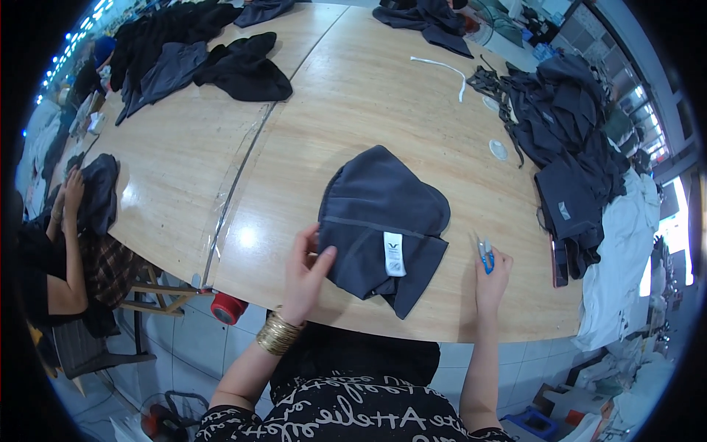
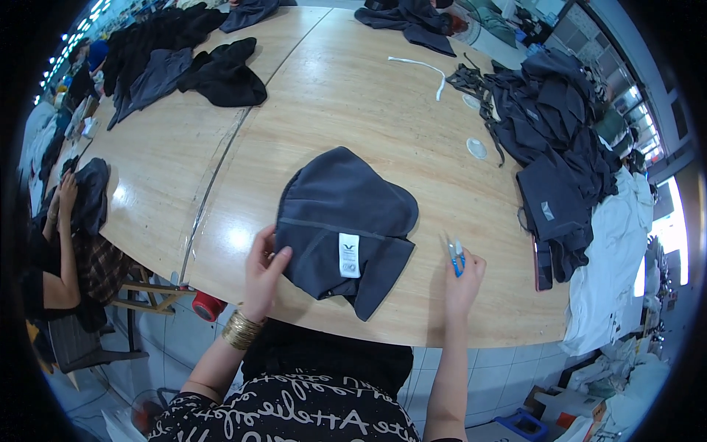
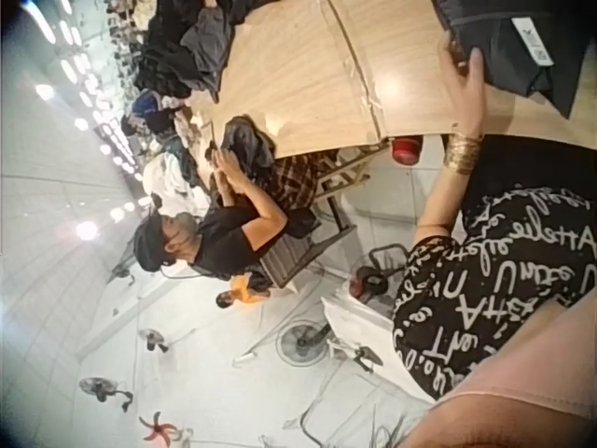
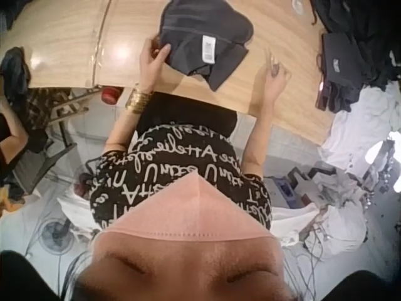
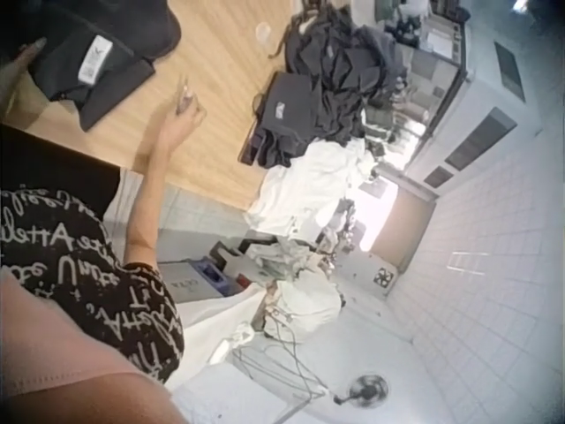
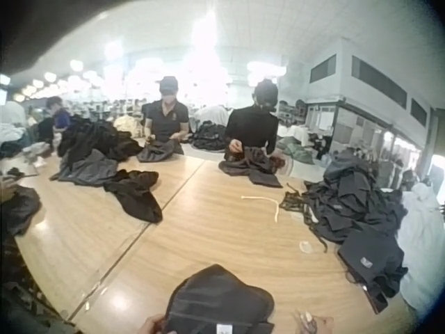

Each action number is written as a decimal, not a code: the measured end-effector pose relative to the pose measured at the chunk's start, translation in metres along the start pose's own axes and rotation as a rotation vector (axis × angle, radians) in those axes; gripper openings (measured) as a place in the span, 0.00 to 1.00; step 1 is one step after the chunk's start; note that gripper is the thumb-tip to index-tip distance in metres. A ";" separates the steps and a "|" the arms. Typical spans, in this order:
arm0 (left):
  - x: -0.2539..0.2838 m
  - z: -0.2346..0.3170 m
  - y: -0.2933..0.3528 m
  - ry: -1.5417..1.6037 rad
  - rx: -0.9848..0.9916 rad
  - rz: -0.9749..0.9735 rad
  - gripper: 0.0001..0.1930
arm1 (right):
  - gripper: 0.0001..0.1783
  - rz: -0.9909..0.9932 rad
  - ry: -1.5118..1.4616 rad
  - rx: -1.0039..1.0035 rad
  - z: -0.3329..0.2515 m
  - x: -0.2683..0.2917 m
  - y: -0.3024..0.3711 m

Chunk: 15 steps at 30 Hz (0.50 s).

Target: Trimming loose threads and finishing details on gray garments using thread snips in a textile factory.

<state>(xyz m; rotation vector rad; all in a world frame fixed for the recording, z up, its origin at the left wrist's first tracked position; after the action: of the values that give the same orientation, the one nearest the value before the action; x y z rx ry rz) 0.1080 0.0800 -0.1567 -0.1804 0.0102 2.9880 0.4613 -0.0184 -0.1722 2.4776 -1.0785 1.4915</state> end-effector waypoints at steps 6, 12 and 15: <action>-0.082 0.019 0.027 -0.320 -0.247 -0.423 0.29 | 0.21 0.013 0.040 -0.094 0.026 0.004 -0.025; -0.105 0.017 0.044 -0.351 -0.274 -0.700 0.30 | 0.19 0.071 0.290 0.059 0.025 0.015 -0.031; -0.079 0.028 0.044 -0.461 -0.277 -1.045 0.25 | 0.16 0.070 0.021 0.219 -0.063 0.033 -0.007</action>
<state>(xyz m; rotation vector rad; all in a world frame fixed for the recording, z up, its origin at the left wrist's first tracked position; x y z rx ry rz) 0.1760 0.0256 -0.1191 0.3681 -0.4101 1.9107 0.4275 -0.0069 -0.1106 2.5811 -1.0612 1.7389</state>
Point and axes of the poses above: each hand's wrist, its own y-axis away from the middle knuckle, its own x-axis out of the back of the hand, z = x × y, the point moved 4 cm from there along -y, towards the middle knuckle, and after that the axes turned 1 degree about x, right-handed, at the moved point
